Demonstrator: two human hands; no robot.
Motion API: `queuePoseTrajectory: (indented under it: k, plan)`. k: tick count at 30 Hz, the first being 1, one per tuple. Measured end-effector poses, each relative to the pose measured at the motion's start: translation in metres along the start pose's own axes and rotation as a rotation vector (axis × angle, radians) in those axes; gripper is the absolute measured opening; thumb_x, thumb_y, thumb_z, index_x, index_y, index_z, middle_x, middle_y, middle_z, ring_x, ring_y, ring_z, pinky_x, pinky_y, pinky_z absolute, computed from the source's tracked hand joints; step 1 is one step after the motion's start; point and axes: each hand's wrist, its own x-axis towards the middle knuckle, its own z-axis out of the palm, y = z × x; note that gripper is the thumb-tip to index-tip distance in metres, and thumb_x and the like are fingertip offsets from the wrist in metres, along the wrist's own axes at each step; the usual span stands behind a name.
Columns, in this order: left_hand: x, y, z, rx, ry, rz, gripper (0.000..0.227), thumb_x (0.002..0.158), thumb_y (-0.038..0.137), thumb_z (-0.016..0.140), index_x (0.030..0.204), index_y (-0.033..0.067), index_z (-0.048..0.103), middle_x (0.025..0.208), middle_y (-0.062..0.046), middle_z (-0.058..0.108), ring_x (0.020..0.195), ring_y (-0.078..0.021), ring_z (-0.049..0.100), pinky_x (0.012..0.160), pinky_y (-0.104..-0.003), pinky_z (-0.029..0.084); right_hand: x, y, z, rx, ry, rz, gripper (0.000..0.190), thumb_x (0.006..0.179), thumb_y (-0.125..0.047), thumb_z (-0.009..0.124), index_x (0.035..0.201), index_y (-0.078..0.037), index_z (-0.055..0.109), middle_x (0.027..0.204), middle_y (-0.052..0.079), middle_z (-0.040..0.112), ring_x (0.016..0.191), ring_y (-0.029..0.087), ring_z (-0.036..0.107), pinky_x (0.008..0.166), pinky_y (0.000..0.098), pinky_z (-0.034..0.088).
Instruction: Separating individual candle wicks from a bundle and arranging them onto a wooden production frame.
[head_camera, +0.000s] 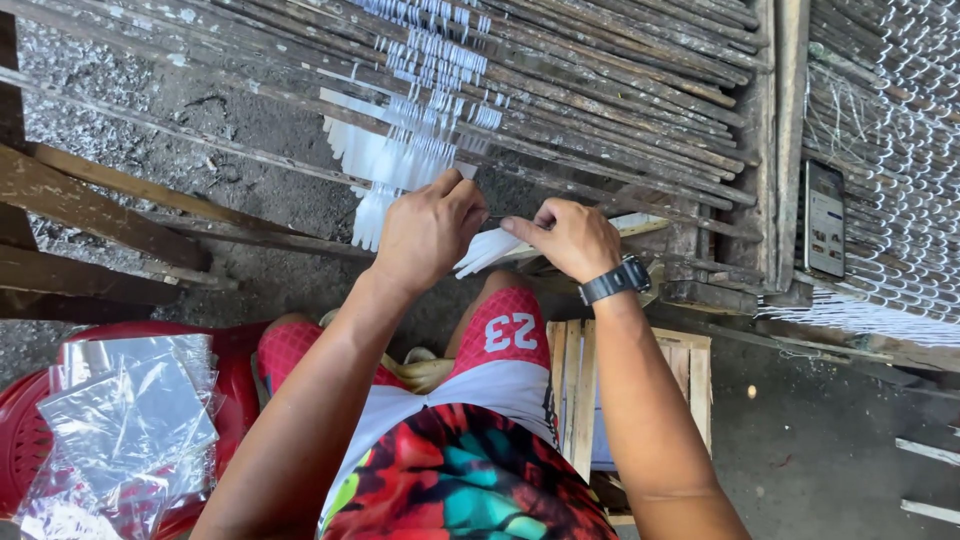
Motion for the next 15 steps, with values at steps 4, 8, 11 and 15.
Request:
queuePoseTrajectory:
  k: [4, 8, 11, 15]
  plan:
    - [0.000, 0.001, -0.001, -0.001, -0.006, 0.003, 0.009, 0.075, 0.019, 0.060, 0.076, 0.0144, 0.053, 0.069, 0.000, 0.045, 0.054, -0.0223, 0.056, 0.047, -0.032, 0.046, 0.011, 0.013, 0.009, 0.090, -0.022, -0.035, 0.046, 0.073, -0.059, 0.052, 0.075, -0.014, 0.062, 0.076, 0.010, 0.062, 0.085, 0.032, 0.059, 0.070, 0.0384, 0.044]
    - [0.002, 0.002, -0.003, 0.027, 0.009, 0.001, 0.008, 0.075, 0.021, 0.060, 0.075, 0.0153, 0.054, 0.069, 0.001, 0.046, 0.052, -0.0199, 0.056, 0.046, -0.030, 0.045, 0.019, 0.027, 0.023, 0.217, 0.017, -0.102, 0.018, 0.077, -0.035, 0.055, 0.080, -0.019, 0.063, 0.078, 0.004, 0.063, 0.083, 0.025, 0.059, 0.072, 0.0346, 0.045]
    - [0.002, 0.003, -0.001, 0.035, 0.010, 0.006, 0.008, 0.075, 0.021, 0.060, 0.075, 0.0156, 0.054, 0.069, 0.002, 0.046, 0.052, -0.0189, 0.056, 0.046, -0.029, 0.045, 0.020, 0.030, 0.033, 0.208, 0.107, -0.090, 0.013, 0.076, -0.030, 0.055, 0.081, -0.022, 0.063, 0.077, 0.002, 0.062, 0.081, 0.022, 0.058, 0.071, 0.0340, 0.045]
    - [-0.002, -0.002, 0.006, 0.030, 0.032, 0.001, 0.011, 0.076, 0.025, 0.058, 0.076, 0.0163, 0.052, 0.069, 0.001, 0.045, 0.051, -0.0201, 0.055, 0.045, -0.031, 0.045, 0.011, 0.023, 0.040, -0.261, 0.406, -0.255, 0.005, 0.076, -0.027, 0.057, 0.072, -0.024, 0.058, 0.073, -0.005, 0.053, 0.080, 0.015, 0.054, 0.076, 0.0320, 0.039]
